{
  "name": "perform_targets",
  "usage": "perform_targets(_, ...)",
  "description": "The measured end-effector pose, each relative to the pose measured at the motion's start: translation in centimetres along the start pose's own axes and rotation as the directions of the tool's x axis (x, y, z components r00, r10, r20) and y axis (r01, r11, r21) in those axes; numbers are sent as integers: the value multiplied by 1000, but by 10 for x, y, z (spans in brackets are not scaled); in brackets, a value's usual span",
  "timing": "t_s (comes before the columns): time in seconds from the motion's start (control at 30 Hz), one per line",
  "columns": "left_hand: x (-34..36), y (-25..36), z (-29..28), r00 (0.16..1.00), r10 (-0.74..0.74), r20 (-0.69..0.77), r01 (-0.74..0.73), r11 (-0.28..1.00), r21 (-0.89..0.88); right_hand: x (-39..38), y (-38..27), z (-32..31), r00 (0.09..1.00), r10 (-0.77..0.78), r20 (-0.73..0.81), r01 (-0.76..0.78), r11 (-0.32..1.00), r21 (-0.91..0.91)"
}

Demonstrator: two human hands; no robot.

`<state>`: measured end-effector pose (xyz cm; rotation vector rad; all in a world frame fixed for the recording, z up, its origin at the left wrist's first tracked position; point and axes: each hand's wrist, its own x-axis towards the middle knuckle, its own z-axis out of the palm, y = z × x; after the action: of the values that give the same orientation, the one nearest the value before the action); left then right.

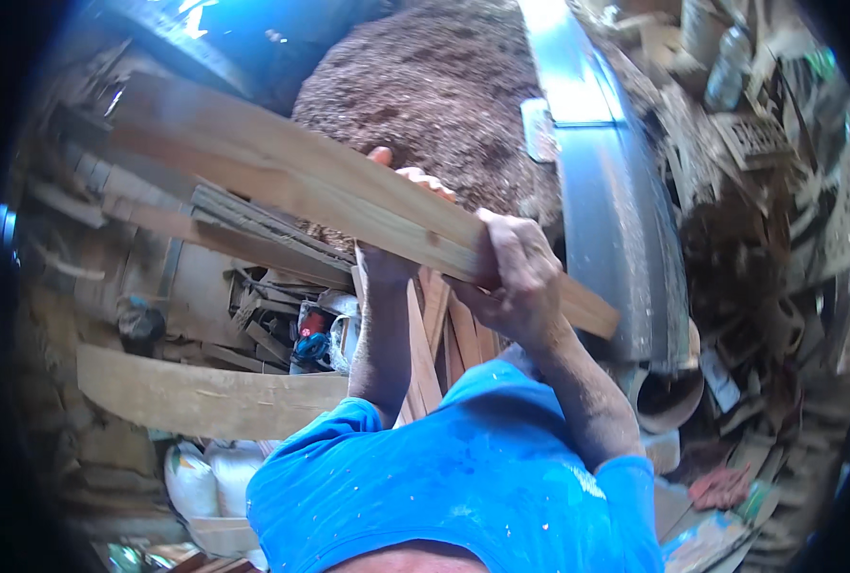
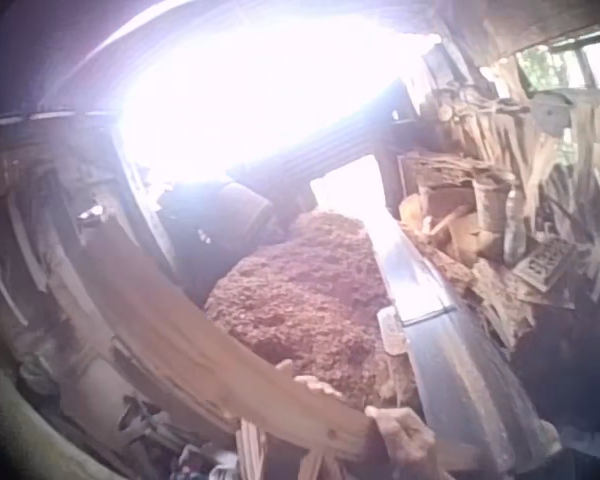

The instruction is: The person handles several wooden planks, aligns them, measures one with a tape measure, and subsequently passes them through a power planer one by one to smooth the surfaces.

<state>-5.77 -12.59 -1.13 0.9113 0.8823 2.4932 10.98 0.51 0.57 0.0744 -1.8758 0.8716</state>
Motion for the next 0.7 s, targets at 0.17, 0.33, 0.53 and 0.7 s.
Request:
perform_targets(0.17, -15, 8, -21, 981, -45, 187, 33, 997, 64, -2, -10, -7, 992, 77, 102, -77, 997, -10)
perform_targets(0.33, -32, -4, -43, 992, -109, 69, 117, 986, -119, -4, -19, -8, 985, 94, 143, -91, 995, -33)
perform_targets(0.53, -42, -27, -9, 958, -282, 43, 285, 942, -176, -19, -5, -24, 951, 211, 227, -163, 964, -212)
perform_targets(0.7, -69, -114, -15, 910, -403, -94, 370, 894, -255, -61, 35, -46, 858, 460, 227, -311, 819, -482)
